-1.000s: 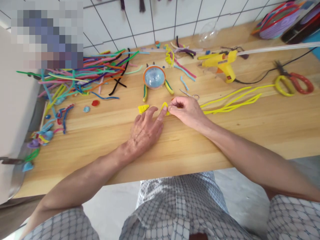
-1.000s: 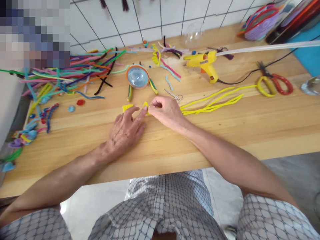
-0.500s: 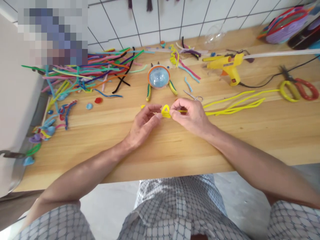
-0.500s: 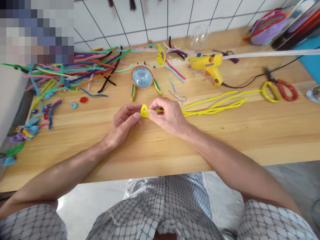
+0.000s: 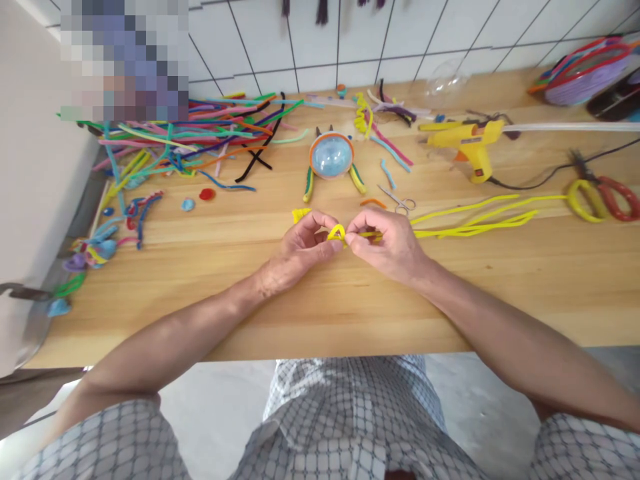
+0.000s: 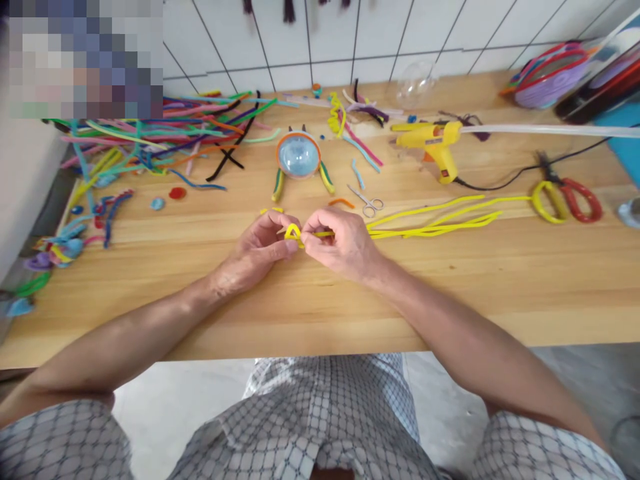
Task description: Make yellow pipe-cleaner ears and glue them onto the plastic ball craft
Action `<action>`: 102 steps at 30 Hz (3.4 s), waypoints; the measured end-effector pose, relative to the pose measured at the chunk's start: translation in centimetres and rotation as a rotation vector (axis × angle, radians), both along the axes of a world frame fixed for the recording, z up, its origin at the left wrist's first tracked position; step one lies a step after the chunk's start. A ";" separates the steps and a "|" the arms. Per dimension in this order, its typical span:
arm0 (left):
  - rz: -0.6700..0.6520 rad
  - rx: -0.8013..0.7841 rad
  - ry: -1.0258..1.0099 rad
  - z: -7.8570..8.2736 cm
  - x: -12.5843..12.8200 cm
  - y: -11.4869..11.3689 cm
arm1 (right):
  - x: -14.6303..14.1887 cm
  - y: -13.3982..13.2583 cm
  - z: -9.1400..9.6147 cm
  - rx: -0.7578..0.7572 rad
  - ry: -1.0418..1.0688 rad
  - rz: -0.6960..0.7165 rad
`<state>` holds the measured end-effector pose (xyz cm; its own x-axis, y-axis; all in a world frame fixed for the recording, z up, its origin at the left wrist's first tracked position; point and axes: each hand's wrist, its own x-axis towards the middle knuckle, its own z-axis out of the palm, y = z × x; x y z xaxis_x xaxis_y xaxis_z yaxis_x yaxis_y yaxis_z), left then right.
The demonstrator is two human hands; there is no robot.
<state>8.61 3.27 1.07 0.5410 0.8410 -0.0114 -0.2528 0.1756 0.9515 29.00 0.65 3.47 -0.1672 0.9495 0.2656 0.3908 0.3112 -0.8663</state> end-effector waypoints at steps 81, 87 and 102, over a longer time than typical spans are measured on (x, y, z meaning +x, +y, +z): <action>0.118 0.117 0.272 -0.9 0.0 -1.6 | 0.7 -0.3 -1.1 0.206 -0.228 0.036; 0.143 0.143 0.251 -1.1 0.1 -1.3 | 0.6 -0.3 -1.2 0.176 -0.211 0.049; 0.141 0.178 0.246 -0.8 0.2 -1.4 | 0.4 0.1 -1.8 0.143 -0.190 0.033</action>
<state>8.84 1.91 0.29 0.4183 0.9079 0.0263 -0.0212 -0.0192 0.9996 29.43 0.77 1.70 -0.2573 0.8977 0.3576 0.5300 0.4405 -0.7246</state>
